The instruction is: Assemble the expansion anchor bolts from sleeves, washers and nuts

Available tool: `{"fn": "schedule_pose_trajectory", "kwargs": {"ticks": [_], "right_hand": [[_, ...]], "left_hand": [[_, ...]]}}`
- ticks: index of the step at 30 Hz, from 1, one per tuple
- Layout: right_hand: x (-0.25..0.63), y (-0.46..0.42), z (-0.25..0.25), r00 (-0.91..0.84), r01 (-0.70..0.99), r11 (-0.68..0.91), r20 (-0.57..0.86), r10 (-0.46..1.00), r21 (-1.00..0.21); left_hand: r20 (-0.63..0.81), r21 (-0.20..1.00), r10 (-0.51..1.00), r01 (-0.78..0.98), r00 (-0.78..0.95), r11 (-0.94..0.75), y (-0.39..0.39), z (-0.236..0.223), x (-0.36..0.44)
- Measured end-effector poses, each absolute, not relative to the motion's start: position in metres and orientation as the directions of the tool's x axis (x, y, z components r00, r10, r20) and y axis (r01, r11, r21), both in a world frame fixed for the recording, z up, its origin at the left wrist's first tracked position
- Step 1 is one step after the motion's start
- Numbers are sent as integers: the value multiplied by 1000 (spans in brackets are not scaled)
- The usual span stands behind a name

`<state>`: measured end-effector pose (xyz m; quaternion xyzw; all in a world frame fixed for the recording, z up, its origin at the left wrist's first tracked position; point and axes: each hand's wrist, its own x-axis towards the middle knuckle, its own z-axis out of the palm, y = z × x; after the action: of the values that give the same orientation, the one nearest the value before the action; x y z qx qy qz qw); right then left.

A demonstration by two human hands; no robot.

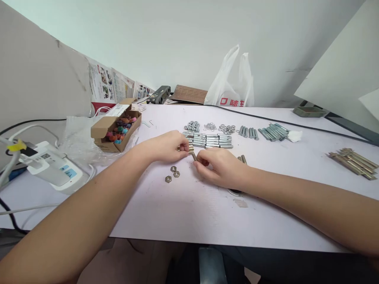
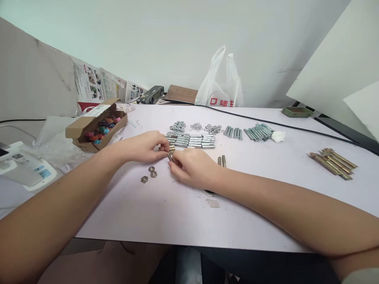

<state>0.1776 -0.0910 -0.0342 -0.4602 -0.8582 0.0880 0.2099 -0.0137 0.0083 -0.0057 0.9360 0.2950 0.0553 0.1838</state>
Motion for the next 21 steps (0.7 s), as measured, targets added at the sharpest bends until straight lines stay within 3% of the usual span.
{"fn": "schedule_pose_trajectory", "kwargs": {"ticks": [3, 6, 8, 12, 21], "right_hand": [[183, -96, -34, -460, 755, 515, 232, 857, -405], [183, -95, -33, -437, 732, 500, 244, 866, -463], [183, -92, -34, -409, 721, 495, 278, 869, -486], [184, -88, -37, -347, 713, 453, 293, 891, -535], [187, -84, -39, -342, 731, 456, 307, 888, -507]], "left_hand": [[54, 560, 644, 511, 763, -652, 8, -3, -13], [92, 822, 656, 315, 749, -474, 3, 0, -8], [93, 929, 645, 167, 759, -331, -2, 1, -3], [57, 982, 623, 67, 780, -175, -12, -1, 6], [57, 993, 690, 30, 721, -113, -7, -6, 5]]}}
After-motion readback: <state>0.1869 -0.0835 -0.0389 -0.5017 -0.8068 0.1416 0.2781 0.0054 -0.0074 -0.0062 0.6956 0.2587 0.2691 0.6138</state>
